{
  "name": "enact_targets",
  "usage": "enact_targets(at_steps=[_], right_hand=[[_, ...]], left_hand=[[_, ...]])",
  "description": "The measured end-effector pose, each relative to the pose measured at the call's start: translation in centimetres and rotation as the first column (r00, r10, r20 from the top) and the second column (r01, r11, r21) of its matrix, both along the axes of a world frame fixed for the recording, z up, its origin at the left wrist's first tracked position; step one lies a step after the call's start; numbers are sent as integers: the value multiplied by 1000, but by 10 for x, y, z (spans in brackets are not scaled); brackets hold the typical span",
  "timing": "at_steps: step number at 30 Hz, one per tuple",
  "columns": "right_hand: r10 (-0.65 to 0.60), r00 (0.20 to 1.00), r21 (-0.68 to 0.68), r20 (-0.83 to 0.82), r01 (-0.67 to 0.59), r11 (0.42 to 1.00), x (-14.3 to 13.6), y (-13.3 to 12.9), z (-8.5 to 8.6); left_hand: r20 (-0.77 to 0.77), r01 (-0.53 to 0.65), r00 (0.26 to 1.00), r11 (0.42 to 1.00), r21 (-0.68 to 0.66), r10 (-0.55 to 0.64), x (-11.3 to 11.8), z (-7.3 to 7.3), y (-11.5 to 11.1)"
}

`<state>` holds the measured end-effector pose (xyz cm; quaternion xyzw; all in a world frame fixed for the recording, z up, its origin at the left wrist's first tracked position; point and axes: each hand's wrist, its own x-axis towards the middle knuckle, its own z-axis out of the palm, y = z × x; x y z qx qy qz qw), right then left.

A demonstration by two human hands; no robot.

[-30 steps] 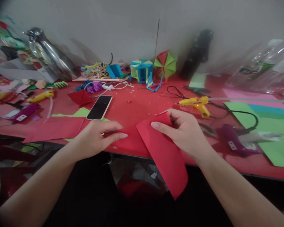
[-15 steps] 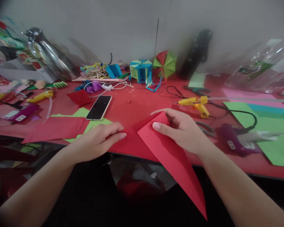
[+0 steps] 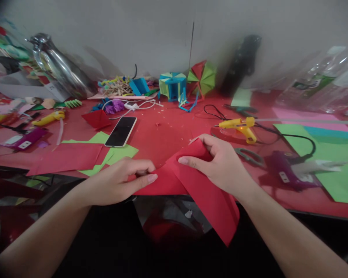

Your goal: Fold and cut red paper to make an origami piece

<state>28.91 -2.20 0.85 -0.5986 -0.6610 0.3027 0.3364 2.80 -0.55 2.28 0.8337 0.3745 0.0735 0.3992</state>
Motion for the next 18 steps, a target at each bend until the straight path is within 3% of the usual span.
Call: enact_targets(at_steps=[10,18], right_hand=[[36,989,-16,-144,-38,999,1,-2,0],[25,985,-24,-168,-29,999,4,-4,0]], left_hand=[[120,3,993,990,-141,14,-4,4,-3],[142,-34,989,992,-122,52,-4,-1,-7]])
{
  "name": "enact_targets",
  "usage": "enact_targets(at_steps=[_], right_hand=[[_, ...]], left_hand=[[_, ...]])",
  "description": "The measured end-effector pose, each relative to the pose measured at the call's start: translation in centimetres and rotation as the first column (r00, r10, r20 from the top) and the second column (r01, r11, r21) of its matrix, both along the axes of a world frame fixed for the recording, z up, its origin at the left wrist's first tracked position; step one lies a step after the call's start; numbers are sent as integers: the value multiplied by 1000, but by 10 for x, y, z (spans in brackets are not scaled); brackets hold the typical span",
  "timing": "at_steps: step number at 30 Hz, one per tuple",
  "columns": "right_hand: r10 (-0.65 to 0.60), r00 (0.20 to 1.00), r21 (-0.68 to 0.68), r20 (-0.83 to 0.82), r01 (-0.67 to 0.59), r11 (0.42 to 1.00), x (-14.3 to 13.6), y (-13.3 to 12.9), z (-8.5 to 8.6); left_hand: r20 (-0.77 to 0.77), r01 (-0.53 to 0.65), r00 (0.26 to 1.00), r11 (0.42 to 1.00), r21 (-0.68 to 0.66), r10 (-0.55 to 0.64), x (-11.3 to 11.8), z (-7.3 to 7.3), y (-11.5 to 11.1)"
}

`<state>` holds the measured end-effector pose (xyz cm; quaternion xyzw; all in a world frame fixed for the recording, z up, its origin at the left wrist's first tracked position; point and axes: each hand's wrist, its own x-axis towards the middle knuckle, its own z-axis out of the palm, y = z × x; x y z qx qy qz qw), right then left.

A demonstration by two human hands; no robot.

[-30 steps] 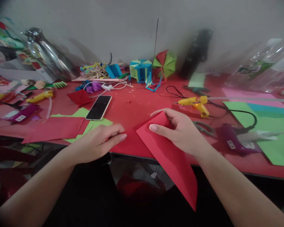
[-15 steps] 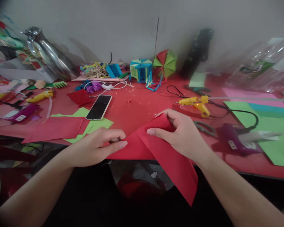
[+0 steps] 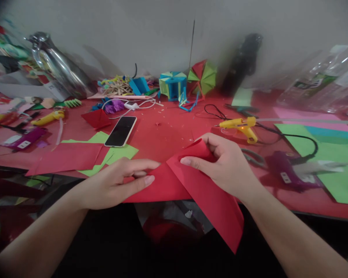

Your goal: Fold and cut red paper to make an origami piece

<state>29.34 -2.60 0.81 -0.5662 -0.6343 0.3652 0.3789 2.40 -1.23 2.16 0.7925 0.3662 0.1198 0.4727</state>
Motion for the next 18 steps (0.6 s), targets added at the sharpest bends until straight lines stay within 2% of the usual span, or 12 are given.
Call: enact_targets(at_steps=[6,12,18], right_hand=[[-6,999,22,40,5,1000,0,0,-1],[10,997,38,79,-13,999,-4,-1,-2],[-5,991,67,135,-4,998,-14,-4,-1]], left_hand=[[22,-20,1000,996,92,18,4,1,1],[105,-90,991,996,17,87,14,-2,-1],[168,-191,969,980,50,181,23,-7,-4]])
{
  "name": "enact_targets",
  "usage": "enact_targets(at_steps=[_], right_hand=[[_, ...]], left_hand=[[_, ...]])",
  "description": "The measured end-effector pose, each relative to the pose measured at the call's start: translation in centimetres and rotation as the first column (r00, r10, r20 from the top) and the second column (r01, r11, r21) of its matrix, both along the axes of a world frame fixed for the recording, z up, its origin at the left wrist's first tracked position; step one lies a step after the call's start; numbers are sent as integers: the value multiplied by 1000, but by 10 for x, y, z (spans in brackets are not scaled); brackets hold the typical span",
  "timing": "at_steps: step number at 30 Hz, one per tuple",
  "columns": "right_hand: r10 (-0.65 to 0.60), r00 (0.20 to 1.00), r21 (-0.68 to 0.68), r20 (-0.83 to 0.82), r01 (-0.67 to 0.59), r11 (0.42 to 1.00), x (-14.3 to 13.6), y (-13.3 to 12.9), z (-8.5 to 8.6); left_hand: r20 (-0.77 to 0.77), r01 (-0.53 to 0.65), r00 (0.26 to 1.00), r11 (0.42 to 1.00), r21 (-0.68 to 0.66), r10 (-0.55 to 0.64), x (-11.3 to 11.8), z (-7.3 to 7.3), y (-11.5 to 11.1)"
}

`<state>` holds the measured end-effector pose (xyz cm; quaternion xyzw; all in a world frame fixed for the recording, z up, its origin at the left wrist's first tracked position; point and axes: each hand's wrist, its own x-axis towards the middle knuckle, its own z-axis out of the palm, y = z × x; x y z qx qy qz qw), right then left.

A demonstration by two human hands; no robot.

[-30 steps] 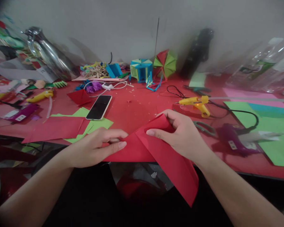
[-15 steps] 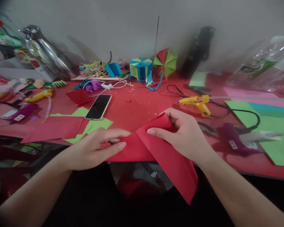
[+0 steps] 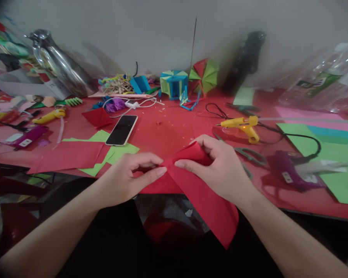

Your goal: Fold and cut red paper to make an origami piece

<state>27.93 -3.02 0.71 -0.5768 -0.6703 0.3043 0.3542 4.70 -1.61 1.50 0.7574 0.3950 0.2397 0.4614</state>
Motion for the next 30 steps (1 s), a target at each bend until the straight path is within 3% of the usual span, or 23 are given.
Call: enact_targets(at_steps=[10,14,20,24,27,30], right_hand=[[87,992,-64,-93,-93,994,2,2,4],[49,976,-120,-213,-76,990,5,6,3],[-44,891,-200,-453,-53,978,5,9,-7],[-74,882,-214,-465,-30,976,6,9,-10],[8,908,-214,-420,-108,971,12,12,-7],[107,956,-221,-273,-171,960,19,14,0]], left_hand=[[3,-12,1000,999,35,12,-2,0,0],[1,-10,1000,1000,-4,10,-3,0,2],[17,4,1000,996,-90,-2,-3,1,5],[32,5,999,992,-124,-1,-4,0,6],[34,-11,999,991,-132,16,-5,-1,8],[30,-21,999,991,-133,25,-5,-2,8]])
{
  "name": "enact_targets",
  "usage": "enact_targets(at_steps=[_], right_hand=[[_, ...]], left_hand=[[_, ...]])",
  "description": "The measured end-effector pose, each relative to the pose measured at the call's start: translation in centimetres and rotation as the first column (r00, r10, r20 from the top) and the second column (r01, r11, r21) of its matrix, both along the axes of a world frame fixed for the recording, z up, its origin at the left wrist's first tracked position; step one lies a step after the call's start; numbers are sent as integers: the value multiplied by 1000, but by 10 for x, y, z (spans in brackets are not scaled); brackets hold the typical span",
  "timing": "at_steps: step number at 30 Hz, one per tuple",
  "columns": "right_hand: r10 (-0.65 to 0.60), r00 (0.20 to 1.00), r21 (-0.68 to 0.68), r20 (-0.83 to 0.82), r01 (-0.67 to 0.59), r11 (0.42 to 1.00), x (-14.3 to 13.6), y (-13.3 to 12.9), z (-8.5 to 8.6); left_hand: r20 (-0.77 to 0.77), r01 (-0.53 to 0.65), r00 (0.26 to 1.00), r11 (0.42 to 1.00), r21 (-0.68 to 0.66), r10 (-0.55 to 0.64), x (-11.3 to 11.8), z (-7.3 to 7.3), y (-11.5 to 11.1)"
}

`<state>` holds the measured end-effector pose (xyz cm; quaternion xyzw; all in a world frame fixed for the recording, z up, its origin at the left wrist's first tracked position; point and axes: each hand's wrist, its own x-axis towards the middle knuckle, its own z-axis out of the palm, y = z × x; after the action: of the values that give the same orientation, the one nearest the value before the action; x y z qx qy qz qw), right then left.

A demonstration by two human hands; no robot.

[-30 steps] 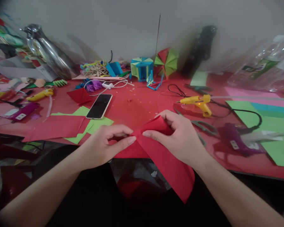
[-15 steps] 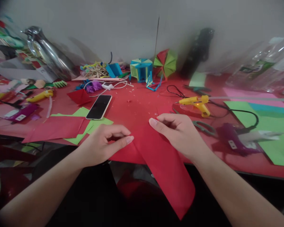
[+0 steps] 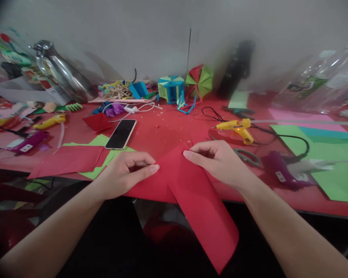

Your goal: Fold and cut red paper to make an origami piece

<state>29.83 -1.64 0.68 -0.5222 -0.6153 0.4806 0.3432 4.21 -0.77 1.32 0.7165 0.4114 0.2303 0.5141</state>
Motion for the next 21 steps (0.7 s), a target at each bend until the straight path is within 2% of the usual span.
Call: enact_targets(at_steps=[5,10,12,16,21], right_hand=[[-45,988,90,149,32,995,1,-2,6],[97,975,106,200,-120,987,-6,-1,1],[183,958,88,221,-206,975,-11,0,-2],[299,923,26,242,-315,949,-25,0,-8],[313,924,0,220,-321,947,-33,4,-16]], left_hand=[[-15,-1,1000,1000,-16,1,-2,-2,2],[-71,148,985,980,-136,-159,-2,-7,7],[-31,135,990,980,-146,-141,2,-8,8],[37,83,996,995,-47,-81,13,-15,8],[-78,49,996,975,217,-32,17,-26,11]])
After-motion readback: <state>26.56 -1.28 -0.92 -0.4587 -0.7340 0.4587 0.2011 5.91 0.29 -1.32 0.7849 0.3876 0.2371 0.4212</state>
